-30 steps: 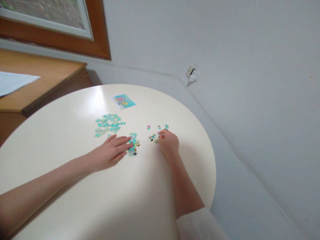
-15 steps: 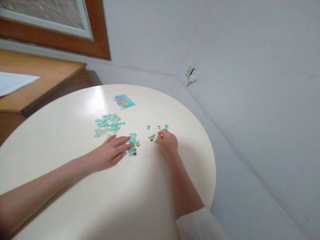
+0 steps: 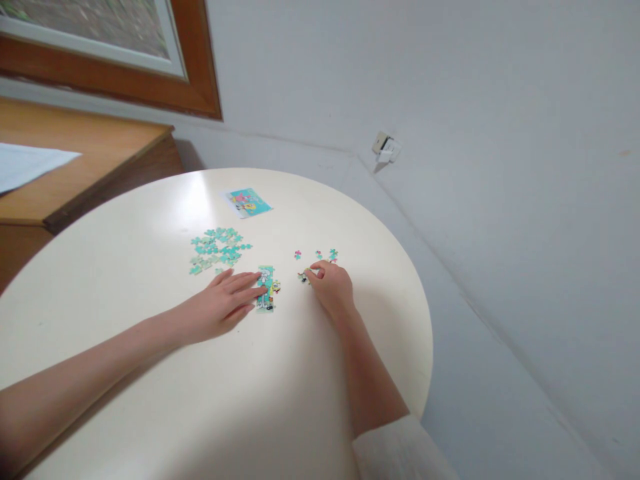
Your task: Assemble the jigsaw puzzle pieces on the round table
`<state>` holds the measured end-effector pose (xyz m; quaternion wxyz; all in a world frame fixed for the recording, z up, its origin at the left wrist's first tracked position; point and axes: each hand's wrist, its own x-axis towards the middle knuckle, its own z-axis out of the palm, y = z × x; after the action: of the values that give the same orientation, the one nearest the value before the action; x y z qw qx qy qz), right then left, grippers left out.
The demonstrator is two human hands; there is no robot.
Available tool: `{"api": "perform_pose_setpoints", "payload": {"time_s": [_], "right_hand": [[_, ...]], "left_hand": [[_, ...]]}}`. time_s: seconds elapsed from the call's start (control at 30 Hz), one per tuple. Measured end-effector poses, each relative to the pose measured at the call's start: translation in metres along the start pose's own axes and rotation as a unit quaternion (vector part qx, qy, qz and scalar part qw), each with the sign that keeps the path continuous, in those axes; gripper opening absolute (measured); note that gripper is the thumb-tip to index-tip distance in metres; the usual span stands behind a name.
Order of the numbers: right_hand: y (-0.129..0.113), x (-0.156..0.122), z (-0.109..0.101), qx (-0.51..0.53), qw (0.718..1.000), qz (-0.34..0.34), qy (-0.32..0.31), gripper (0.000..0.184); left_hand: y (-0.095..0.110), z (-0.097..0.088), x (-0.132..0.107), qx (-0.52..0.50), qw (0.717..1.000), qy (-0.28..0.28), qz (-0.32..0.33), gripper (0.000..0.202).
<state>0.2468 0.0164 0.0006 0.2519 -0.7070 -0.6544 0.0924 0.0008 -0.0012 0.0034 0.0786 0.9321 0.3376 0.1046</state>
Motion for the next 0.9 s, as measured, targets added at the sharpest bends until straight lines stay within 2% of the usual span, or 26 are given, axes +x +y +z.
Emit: {"api": "perform_pose_setpoints", "payload": {"time_s": [0.9], "right_hand": [[0.0018,0.0009,-0.0008,0.055,0.997,-0.002,-0.046,0.027]], "left_hand": [[-0.0018,0.0037,-0.0006,0.005,1.000,0.010,0.005,0.037]]}}
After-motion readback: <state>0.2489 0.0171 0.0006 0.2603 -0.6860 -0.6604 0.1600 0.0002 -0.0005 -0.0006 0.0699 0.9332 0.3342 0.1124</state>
